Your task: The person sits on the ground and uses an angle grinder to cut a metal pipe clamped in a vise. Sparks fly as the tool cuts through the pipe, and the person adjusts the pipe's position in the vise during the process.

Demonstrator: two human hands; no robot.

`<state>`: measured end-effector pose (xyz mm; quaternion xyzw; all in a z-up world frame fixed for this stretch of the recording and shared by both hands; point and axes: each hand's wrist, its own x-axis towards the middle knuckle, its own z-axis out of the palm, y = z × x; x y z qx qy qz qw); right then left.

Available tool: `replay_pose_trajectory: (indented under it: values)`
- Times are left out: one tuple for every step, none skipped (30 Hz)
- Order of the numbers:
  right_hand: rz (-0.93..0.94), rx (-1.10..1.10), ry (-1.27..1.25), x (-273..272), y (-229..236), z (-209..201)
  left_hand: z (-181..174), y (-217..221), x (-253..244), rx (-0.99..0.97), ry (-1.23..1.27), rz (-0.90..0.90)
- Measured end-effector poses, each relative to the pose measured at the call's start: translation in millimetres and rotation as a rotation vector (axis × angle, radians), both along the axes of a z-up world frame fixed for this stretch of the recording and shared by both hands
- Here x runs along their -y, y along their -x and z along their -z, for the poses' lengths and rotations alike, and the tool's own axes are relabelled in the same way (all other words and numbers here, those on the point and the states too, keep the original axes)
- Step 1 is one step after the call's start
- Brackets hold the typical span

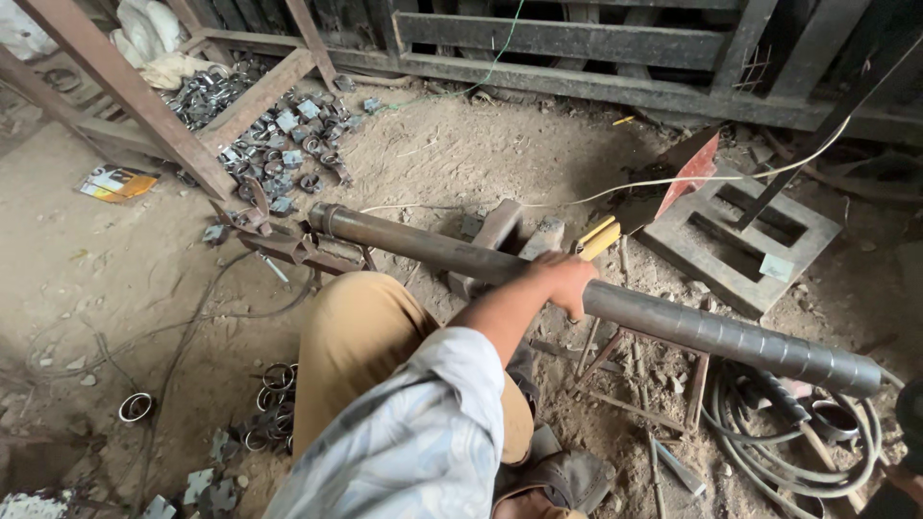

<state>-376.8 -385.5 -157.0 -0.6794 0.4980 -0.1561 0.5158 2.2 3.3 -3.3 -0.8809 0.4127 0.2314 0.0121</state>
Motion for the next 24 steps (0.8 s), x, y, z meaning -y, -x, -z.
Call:
replay_pose_trajectory:
  values:
    - [-0.001, 0.0, 0.003, 1, -2, -1, 9, 2, -1, 0.11, 0.084, 0.024]
    - [0.004, 0.002, 0.005, 4, -3, -2, 20, 4, -3, 0.22, 0.169, 0.049]
    - [0.006, -0.001, 0.005, 5, -1, -1, 35, 7, -7, 0.325, 0.251, 0.074]
    - [0.006, -0.002, 0.002, 7, 0, 1, 49, 8, -11, 0.415, 0.295, 0.085]
    - [0.004, -0.007, 0.005, 8, 2, 4, 63, 9, -16, 0.503, 0.341, 0.095]
    - [0.008, -0.008, 0.004, 10, 3, 7, 75, 10, -18, 0.592, 0.387, 0.104]
    - [-0.002, -0.017, 0.004, 11, 2, 10, 83, 11, -20, 0.584, 0.4, 0.107]
    - [-0.008, -0.026, 0.006, 11, 0, 13, 87, 12, -20, 0.576, 0.413, 0.11]
    - [-0.011, -0.024, 0.007, 9, -3, 14, 83, 10, -20, 0.574, 0.424, 0.118]
    - [-0.013, -0.023, 0.006, 7, -7, 14, 77, 8, -18, 0.553, 0.388, 0.082]
    - [-0.007, -0.026, 0.01, 4, -6, 12, 68, 8, -11, 0.529, 0.358, 0.058]
    - [-0.003, -0.027, 0.019, 1, -9, 9, 57, 6, -6, 0.505, 0.328, 0.034]
    - [0.006, -0.042, 0.031, -10, -9, 8, 46, 6, -6, 0.344, 0.297, 0.016]
    - [0.004, -0.05, 0.041, -15, -8, 4, 33, 1, -12, 0.183, 0.26, 0.002]
    - [0.029, -0.07, 0.067, -13, 4, -2, 24, 0, -3, 0.126, 0.237, 0.034]
    - [0.039, -0.081, 0.085, -10, 11, -9, 17, -1, 2, 0.104, 0.179, 0.061]
    - [0.05, -0.072, 0.103, -10, 14, -16, 13, -4, 7, 0.088, 0.132, 0.099]
    - [0.057, -0.042, 0.116, -10, 15, -24, 13, -6, 6, 0.073, 0.102, 0.066]
    - [0.063, 0.034, 0.11, -11, 10, -29, 17, -8, 4, 0.043, 0.01, -0.038]
    - [0.04, 0.078, 0.127, -12, 10, -34, 24, -9, 4, 0.106, 0.045, -0.02]
    - [0.066, 0.252, 0.01, -16, 3, -34, 32, -6, -3, 0.104, 0.023, -0.068]
    - [0.062, 0.216, 0.085, -17, 5, -36, 43, 1, -4, 0.256, 0.109, -0.014]
    - [0.043, 0.185, 0.148, -21, 0, -36, 53, 9, -12, 0.481, 0.275, 0.046]
    - [0.029, 0.211, 0.13, -23, -1, -37, 61, 17, -14, 0.703, 0.447, 0.097]
